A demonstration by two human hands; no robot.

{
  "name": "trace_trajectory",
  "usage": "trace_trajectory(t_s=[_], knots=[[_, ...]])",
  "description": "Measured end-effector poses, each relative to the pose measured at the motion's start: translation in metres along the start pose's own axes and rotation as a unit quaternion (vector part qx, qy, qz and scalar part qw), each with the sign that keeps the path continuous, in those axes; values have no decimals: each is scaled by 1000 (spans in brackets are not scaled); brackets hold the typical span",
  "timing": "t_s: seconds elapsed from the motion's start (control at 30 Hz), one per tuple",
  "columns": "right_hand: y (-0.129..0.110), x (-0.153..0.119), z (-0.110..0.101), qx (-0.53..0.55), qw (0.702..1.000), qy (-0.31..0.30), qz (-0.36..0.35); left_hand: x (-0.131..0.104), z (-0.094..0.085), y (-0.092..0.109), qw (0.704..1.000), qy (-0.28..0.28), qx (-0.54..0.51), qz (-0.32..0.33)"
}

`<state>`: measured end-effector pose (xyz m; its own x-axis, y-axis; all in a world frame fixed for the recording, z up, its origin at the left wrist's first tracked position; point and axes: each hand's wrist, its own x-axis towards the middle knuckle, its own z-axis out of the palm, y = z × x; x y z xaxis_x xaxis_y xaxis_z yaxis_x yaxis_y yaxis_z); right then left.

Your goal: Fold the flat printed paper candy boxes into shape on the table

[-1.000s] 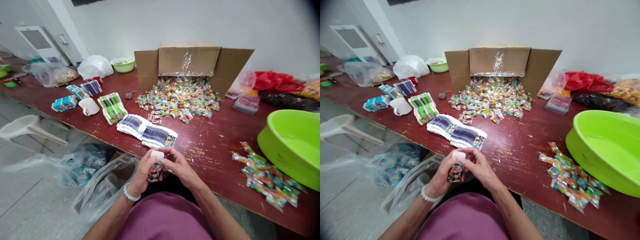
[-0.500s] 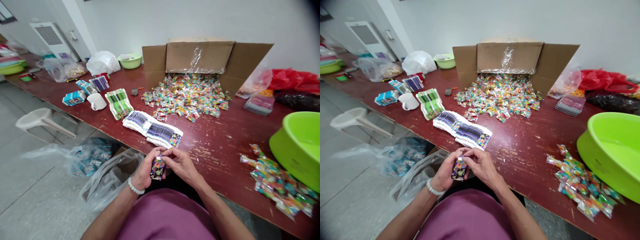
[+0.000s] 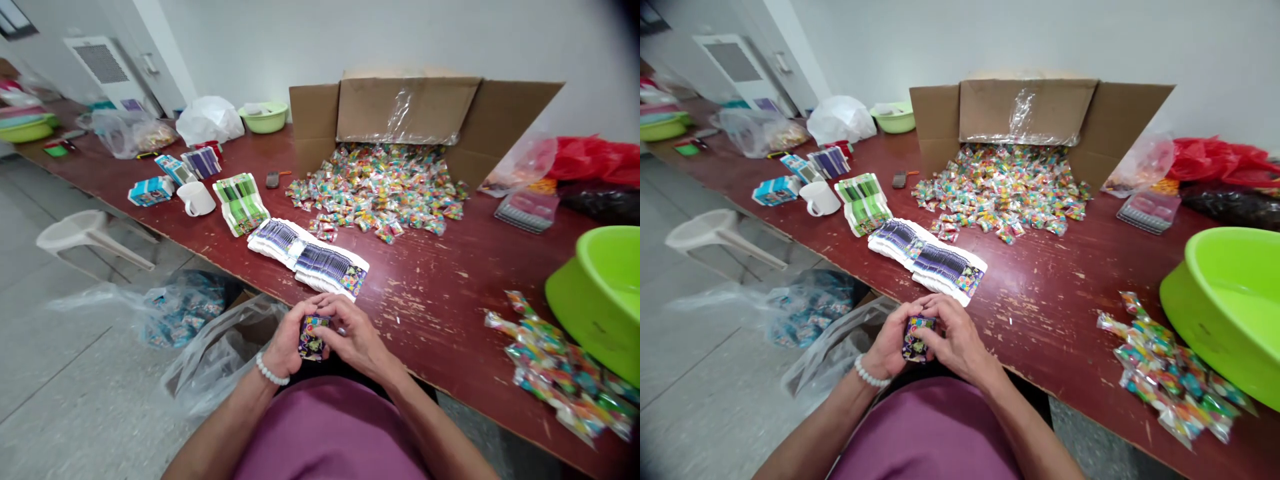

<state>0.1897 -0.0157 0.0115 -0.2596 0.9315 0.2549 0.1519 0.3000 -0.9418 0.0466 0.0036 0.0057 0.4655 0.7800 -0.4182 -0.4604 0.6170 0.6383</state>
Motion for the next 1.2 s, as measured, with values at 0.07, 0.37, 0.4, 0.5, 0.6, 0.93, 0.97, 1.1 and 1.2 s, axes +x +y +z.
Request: trace_trajectory(t_s=[0.07,0.37,0.4,0.5,0.6,0.93,0.97,1.1,1.2], knots=[[5,0,8,-49,998,0,-27,0,0,2,998,34,7,51],[64,49,-71,-173,965,168,106,-40,-110,32,799,387,406,218],[73,56,-83,-208,955,182,108,-44,-124,33,758,409,464,209],[93,70,-97,-236,952,163,104,-44,-136,32,677,399,576,224],[103,69,-86,-269,950,134,84,-25,-102,29,598,324,660,319],[111,51,-81,-444,876,110,152,75,-9,11,442,69,815,369],[113,49,-80,-439,877,132,146,78,-11,9,439,72,816,368],[119,43,-74,-401,885,202,120,80,-17,5,427,81,821,371],[117,41,-74,-334,904,232,129,79,-16,4,418,88,825,370]])
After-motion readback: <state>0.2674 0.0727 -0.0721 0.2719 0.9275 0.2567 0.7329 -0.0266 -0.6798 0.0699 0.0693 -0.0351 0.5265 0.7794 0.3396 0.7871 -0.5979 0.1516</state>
